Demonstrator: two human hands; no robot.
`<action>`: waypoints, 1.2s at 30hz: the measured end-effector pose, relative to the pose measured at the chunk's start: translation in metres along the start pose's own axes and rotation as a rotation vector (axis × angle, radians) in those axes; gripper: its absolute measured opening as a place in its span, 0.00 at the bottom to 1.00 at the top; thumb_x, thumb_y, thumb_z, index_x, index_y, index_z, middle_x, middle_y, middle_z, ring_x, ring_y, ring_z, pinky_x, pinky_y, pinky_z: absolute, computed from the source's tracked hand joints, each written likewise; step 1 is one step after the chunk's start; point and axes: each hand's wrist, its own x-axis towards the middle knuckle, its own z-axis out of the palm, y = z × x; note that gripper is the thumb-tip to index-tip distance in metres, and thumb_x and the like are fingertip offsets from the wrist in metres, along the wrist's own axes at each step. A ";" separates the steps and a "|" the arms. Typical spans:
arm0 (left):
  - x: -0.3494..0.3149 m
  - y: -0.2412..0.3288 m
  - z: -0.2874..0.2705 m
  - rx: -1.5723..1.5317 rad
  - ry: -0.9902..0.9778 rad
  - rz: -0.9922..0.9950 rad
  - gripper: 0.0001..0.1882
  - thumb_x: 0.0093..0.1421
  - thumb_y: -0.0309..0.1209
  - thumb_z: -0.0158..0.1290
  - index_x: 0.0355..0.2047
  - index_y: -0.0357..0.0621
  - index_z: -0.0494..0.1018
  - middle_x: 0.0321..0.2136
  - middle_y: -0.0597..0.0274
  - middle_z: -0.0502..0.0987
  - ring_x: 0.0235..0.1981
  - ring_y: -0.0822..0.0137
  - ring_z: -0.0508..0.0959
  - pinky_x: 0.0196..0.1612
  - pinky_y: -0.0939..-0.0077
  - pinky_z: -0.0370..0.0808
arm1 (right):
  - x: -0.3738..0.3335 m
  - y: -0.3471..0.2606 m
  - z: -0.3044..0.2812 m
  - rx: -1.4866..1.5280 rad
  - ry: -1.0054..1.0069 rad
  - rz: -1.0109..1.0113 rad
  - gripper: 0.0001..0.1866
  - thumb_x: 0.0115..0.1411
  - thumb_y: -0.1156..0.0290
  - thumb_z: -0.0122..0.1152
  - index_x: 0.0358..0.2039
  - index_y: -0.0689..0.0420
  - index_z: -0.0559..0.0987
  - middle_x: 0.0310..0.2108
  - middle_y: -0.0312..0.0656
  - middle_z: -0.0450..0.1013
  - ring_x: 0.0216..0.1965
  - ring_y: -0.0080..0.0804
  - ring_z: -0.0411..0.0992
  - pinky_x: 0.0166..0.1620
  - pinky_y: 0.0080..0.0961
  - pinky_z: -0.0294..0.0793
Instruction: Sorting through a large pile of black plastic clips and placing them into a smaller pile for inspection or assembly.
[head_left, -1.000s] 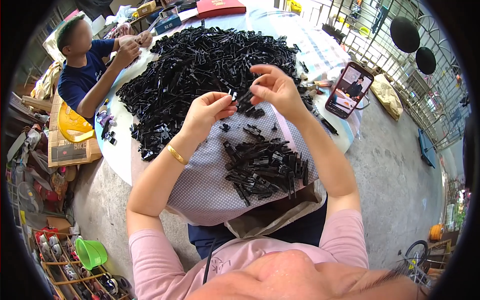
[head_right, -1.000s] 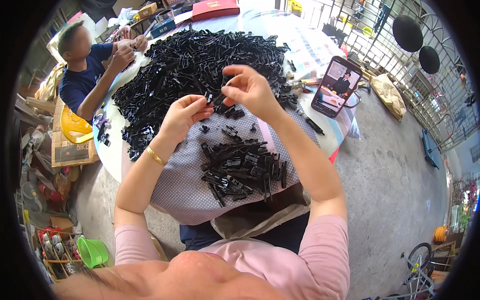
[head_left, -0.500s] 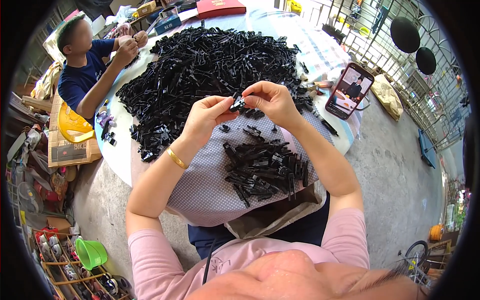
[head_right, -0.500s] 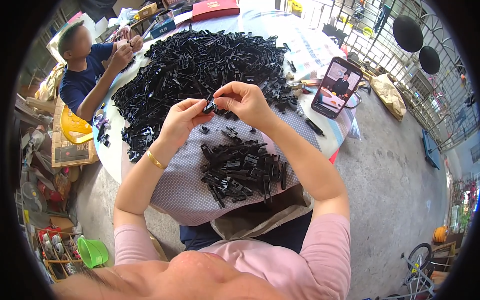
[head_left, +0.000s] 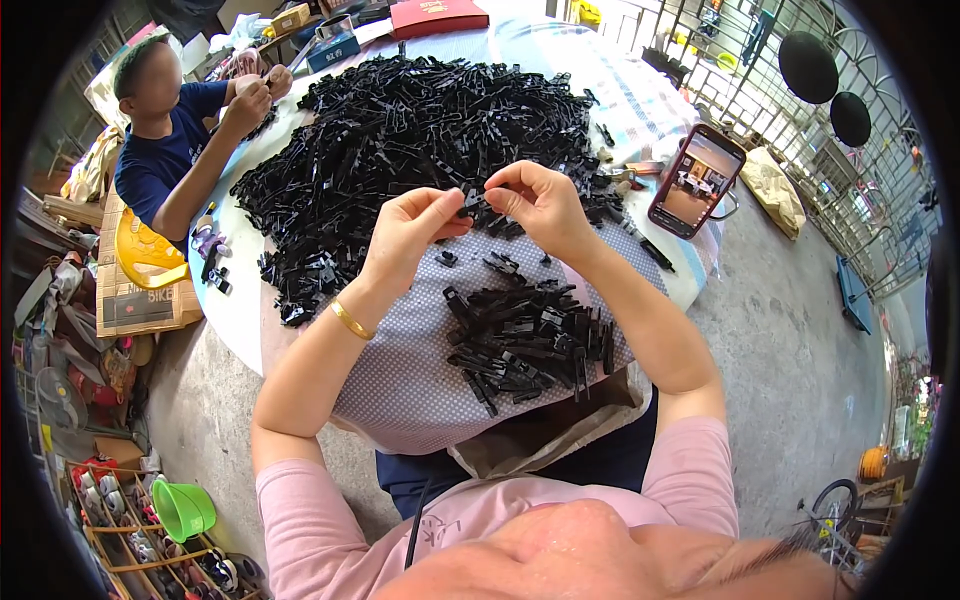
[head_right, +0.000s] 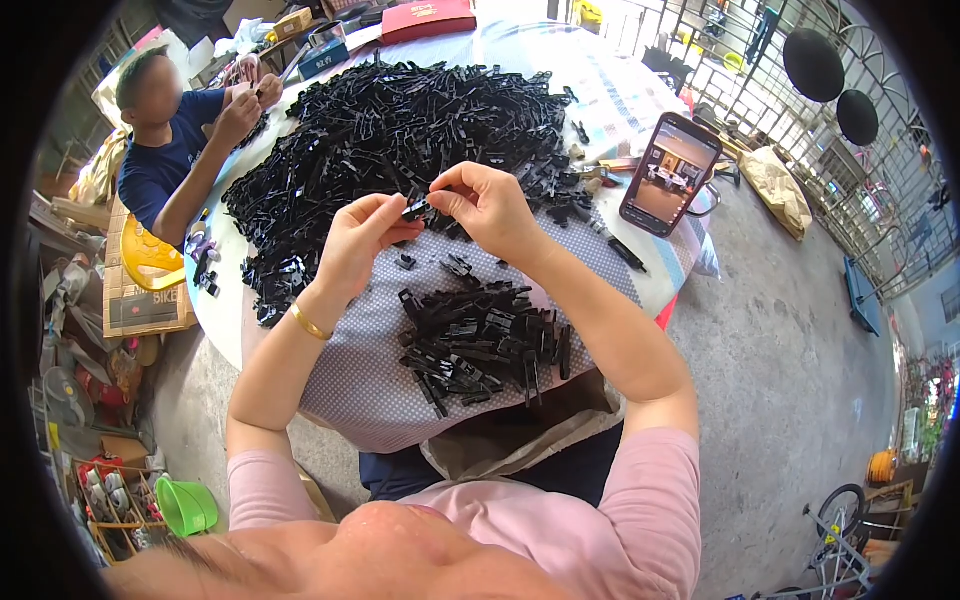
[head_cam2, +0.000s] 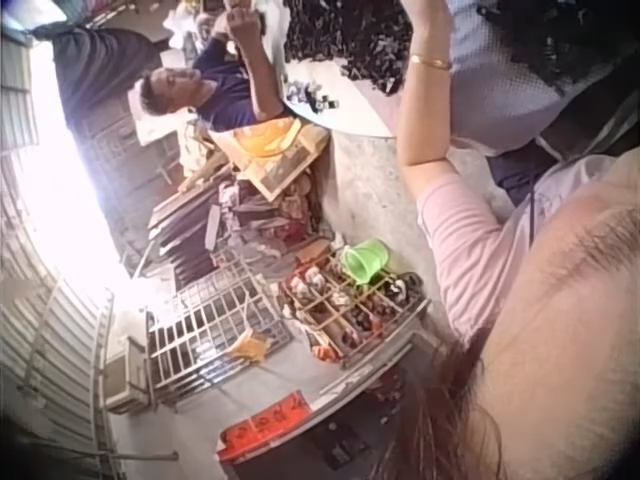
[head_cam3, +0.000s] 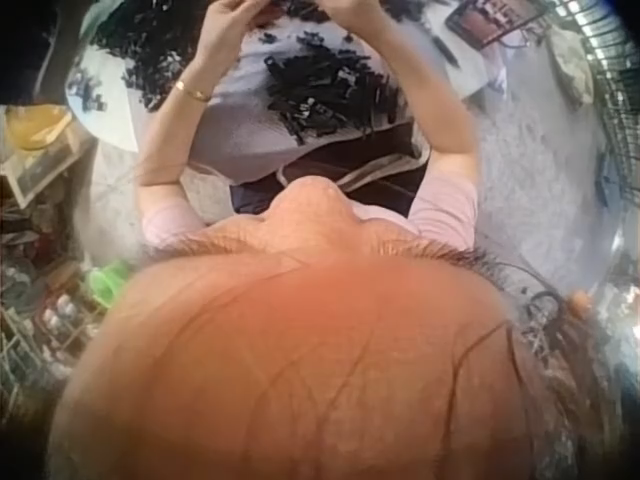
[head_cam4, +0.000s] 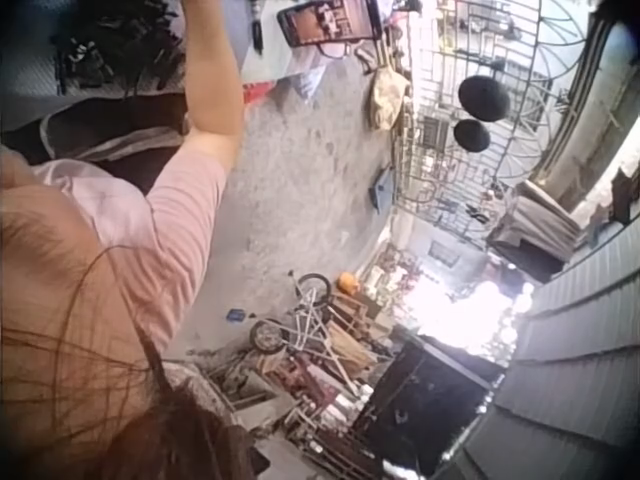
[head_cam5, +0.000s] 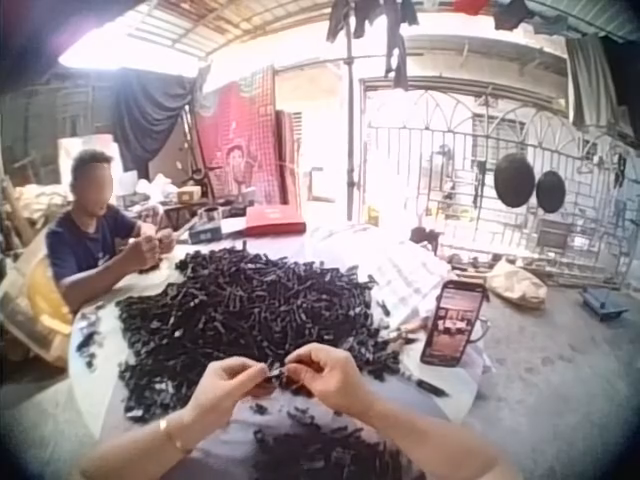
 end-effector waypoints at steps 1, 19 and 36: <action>-0.001 0.002 0.002 0.000 -0.002 -0.002 0.11 0.56 0.31 0.56 0.32 0.34 0.73 0.27 0.58 0.77 0.29 0.71 0.78 0.35 0.80 0.76 | 0.001 0.001 -0.002 -0.048 -0.023 -0.047 0.06 0.56 0.73 0.59 0.33 0.63 0.76 0.32 0.38 0.74 0.32 0.17 0.71 0.36 0.15 0.72; -0.015 0.011 0.014 0.434 -0.103 0.154 0.12 0.54 0.25 0.57 0.37 0.32 0.71 0.28 0.66 0.75 0.29 0.79 0.74 0.33 0.88 0.72 | 0.003 0.000 -0.020 0.266 -0.242 0.080 0.15 0.54 0.74 0.61 0.43 0.61 0.72 0.35 0.36 0.72 0.37 0.20 0.71 0.41 0.19 0.74; 0.004 -0.022 0.026 1.351 -0.267 0.655 0.22 0.52 0.24 0.53 0.49 0.47 0.69 0.51 0.56 0.64 0.46 0.55 0.64 0.49 0.67 0.67 | 0.036 0.067 -0.058 -1.292 0.041 0.134 0.19 0.52 0.69 0.49 0.45 0.48 0.75 0.42 0.39 0.72 0.48 0.38 0.66 0.50 0.44 0.64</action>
